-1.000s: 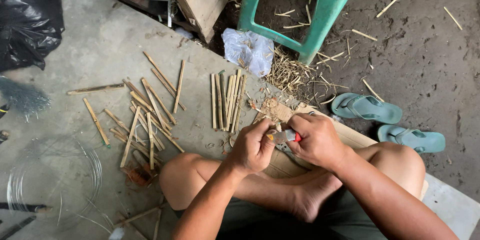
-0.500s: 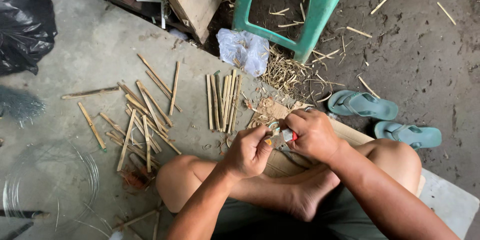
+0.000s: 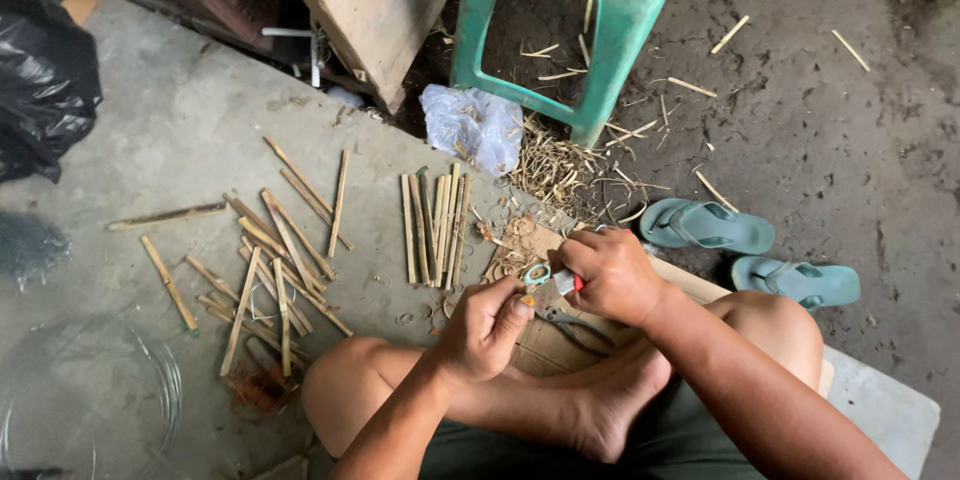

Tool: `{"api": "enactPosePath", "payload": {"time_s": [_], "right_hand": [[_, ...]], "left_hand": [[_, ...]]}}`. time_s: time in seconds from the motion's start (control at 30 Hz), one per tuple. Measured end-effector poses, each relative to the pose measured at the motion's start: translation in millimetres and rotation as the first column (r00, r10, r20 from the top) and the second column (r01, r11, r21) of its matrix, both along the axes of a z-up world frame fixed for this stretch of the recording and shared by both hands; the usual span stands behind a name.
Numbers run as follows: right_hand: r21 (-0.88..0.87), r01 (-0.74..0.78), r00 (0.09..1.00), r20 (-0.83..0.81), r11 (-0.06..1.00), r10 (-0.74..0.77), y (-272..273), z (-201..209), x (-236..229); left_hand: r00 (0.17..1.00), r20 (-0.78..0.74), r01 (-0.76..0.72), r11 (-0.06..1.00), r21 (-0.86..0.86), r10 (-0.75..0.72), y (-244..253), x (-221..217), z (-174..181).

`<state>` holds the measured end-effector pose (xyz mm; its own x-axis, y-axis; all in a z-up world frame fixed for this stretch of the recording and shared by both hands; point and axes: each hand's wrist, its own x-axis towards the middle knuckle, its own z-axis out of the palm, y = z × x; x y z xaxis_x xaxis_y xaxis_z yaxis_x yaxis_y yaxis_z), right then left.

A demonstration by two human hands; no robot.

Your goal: The person sits on the floor and uses a knife to sharpen the ends of thin wooden sticks. They hold each stick with one hand and carefully shave the wood with the other, creating a pointed tip. The sharpened sticks are placed in a pile nearby.

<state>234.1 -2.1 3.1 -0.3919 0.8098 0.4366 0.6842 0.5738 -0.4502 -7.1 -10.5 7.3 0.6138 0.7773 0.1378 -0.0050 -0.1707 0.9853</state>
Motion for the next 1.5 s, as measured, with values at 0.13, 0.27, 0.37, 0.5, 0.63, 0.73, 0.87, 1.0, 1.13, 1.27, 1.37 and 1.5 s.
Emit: {"api": "enactPosePath", "payload": {"time_s": [0.13,0.27,0.37,0.5,0.63,0.73,0.87,1.0,1.13,1.27,1.37,1.5], "right_hand": [[-0.011,-0.043,0.999,-0.009,0.999,0.043,2,0,-1],[-0.021,-0.022,1.000,0.011,1.000,0.022,4,1,-3],[-0.025,-0.029,1.000,-0.002,0.999,0.029,8,1,-2],[-0.016,-0.048,0.999,-0.011,0.999,0.047,11,-3,-2],[-0.041,-0.045,0.999,0.000,0.998,0.045,13,-8,-2],[-0.043,-0.087,0.996,0.008,0.995,0.087,15,-11,0],[-0.064,-0.098,0.995,0.011,0.993,0.099,20,-16,3],[-0.072,-0.093,0.995,0.020,0.993,0.095,20,-25,5],[-0.087,-0.077,0.997,0.025,0.993,0.079,21,-29,3],[-0.208,0.088,0.990,0.128,0.974,-0.062,30,-20,14],[-0.392,0.341,0.936,0.232,0.854,-0.266,22,-14,19],[-0.380,0.222,0.967,-0.033,0.898,-0.253,-2,-16,8]], "left_hand": [[1.000,-0.027,-0.006,0.999,-0.047,0.005,0,-2,-3],[1.000,-0.018,0.008,0.991,-0.132,-0.011,0,-4,-3],[1.000,0.014,0.007,1.000,-0.017,-0.007,1,-5,-3],[0.999,0.050,-0.007,0.999,-0.050,0.010,1,-8,-7],[0.996,0.091,0.027,0.980,-0.198,-0.008,-1,-11,-16],[0.980,0.196,0.099,0.939,-0.330,-0.034,-6,-11,-26],[0.971,0.241,0.102,0.912,-0.397,-0.004,-9,-12,-36],[0.969,0.246,0.100,0.916,-0.389,-0.001,-8,-12,-40],[0.972,0.235,0.069,0.922,-0.381,0.024,-8,-9,-36],[0.976,0.218,-0.011,0.993,0.116,-0.014,-8,-9,-25],[0.986,0.081,-0.155,0.980,0.128,0.145,-4,-17,-12],[0.987,-0.033,-0.158,0.987,-0.002,0.158,4,-7,-5]]}}
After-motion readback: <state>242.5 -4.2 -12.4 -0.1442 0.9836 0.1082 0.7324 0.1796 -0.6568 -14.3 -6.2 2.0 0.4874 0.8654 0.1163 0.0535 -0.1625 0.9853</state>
